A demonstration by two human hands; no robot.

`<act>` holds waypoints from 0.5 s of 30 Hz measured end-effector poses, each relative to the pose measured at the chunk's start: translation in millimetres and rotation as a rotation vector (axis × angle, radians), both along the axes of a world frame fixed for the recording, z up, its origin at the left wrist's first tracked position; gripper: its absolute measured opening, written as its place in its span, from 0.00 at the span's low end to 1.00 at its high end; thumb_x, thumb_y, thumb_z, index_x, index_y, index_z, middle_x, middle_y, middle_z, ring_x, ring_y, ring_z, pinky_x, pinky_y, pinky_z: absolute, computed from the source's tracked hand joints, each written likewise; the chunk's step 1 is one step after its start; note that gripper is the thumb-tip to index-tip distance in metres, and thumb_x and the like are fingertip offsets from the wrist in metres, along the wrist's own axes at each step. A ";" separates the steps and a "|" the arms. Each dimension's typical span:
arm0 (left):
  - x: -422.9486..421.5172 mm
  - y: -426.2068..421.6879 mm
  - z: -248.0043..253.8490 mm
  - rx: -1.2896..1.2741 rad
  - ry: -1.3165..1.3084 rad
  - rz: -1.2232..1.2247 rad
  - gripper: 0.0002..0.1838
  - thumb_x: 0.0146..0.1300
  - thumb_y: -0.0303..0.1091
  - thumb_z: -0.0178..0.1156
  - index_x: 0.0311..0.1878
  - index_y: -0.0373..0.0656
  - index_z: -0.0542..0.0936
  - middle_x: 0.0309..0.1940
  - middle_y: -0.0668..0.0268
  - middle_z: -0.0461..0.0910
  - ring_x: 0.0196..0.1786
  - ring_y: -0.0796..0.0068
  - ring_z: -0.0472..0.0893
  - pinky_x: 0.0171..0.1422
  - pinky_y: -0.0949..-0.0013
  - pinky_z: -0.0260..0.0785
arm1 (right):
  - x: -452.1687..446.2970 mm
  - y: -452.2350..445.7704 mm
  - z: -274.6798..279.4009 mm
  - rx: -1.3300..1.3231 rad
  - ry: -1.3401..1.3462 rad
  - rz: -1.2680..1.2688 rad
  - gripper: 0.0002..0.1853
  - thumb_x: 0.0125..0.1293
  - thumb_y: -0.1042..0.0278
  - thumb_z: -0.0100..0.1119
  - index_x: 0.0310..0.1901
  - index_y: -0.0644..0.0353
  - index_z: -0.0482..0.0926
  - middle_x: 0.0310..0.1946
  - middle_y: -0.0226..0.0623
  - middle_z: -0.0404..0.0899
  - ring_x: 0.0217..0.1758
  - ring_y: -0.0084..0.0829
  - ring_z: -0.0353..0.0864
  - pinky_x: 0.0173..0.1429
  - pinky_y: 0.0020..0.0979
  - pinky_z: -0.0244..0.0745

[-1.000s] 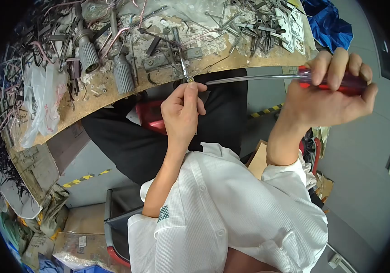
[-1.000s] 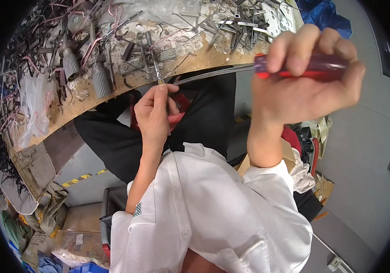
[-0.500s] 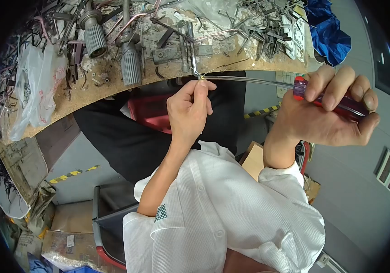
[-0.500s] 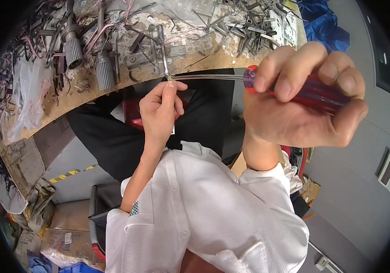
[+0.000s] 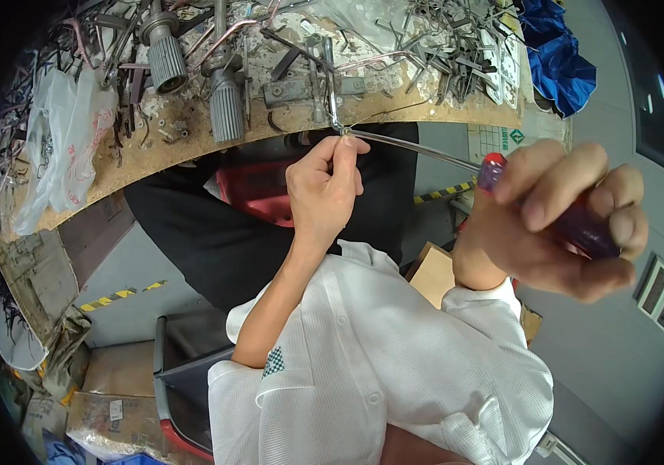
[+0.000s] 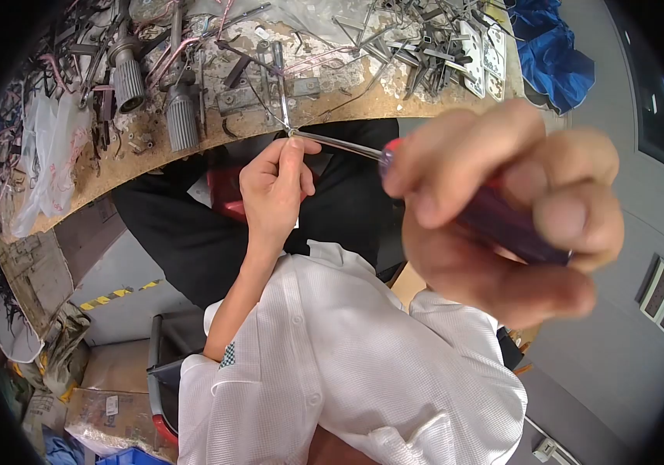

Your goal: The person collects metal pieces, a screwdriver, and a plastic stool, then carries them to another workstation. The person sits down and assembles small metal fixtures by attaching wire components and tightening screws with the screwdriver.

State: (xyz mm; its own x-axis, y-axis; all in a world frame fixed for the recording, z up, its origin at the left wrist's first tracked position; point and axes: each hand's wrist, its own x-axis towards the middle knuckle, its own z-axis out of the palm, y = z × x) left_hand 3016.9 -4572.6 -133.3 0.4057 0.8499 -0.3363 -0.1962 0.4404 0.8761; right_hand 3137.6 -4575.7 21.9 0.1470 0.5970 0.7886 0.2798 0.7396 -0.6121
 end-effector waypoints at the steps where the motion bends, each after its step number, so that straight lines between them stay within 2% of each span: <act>1: 0.3 0.1 0.2 -0.003 0.006 0.001 0.15 0.75 0.35 0.55 0.38 0.35 0.85 0.12 0.70 0.73 0.18 0.86 0.71 0.24 0.75 0.61 | -2.6 1.3 -1.0 0.035 -0.062 -0.069 0.23 0.76 0.45 0.52 0.59 0.56 0.74 0.43 0.40 0.78 0.29 0.26 0.77 0.24 0.28 0.76; 2: 0.5 0.1 0.5 -0.006 0.011 0.001 0.15 0.75 0.35 0.55 0.38 0.35 0.85 0.12 0.70 0.73 0.18 0.86 0.71 0.24 0.75 0.61 | -3.3 3.1 -0.9 0.036 -0.064 -0.069 0.23 0.76 0.45 0.52 0.59 0.56 0.74 0.43 0.40 0.78 0.29 0.26 0.77 0.24 0.28 0.76; 5: 2.1 0.6 1.0 -0.003 0.013 0.015 0.15 0.75 0.35 0.55 0.38 0.34 0.85 0.12 0.70 0.74 0.18 0.86 0.72 0.24 0.75 0.61 | -3.5 14.3 1.4 0.076 -0.451 -0.127 0.32 0.71 0.45 0.63 0.66 0.56 0.65 0.46 0.47 0.79 0.32 0.33 0.79 0.38 0.32 0.83; 6: 2.5 -0.1 0.9 0.000 0.012 0.025 0.15 0.75 0.35 0.55 0.38 0.34 0.85 0.12 0.69 0.74 0.18 0.86 0.72 0.24 0.75 0.62 | -4.5 15.6 3.5 0.075 -0.449 -0.123 0.32 0.71 0.45 0.63 0.66 0.56 0.65 0.46 0.47 0.79 0.32 0.33 0.79 0.38 0.32 0.83; 13: 1.9 -0.6 1.0 0.013 0.031 0.012 0.15 0.75 0.35 0.55 0.38 0.34 0.84 0.12 0.69 0.74 0.17 0.85 0.72 0.24 0.75 0.62 | -3.0 -1.5 44.0 -0.387 -0.644 -0.346 0.41 0.61 0.57 0.77 0.67 0.62 0.61 0.49 0.53 0.80 0.40 0.42 0.86 0.50 0.37 0.86; 15: 1.6 -0.6 2.4 0.011 0.029 0.017 0.15 0.75 0.35 0.55 0.38 0.34 0.84 0.12 0.69 0.74 0.17 0.85 0.72 0.24 0.75 0.62 | -6.5 -0.8 45.0 -0.380 -0.649 -0.348 0.42 0.59 0.58 0.78 0.67 0.62 0.61 0.49 0.53 0.80 0.40 0.42 0.86 0.49 0.37 0.87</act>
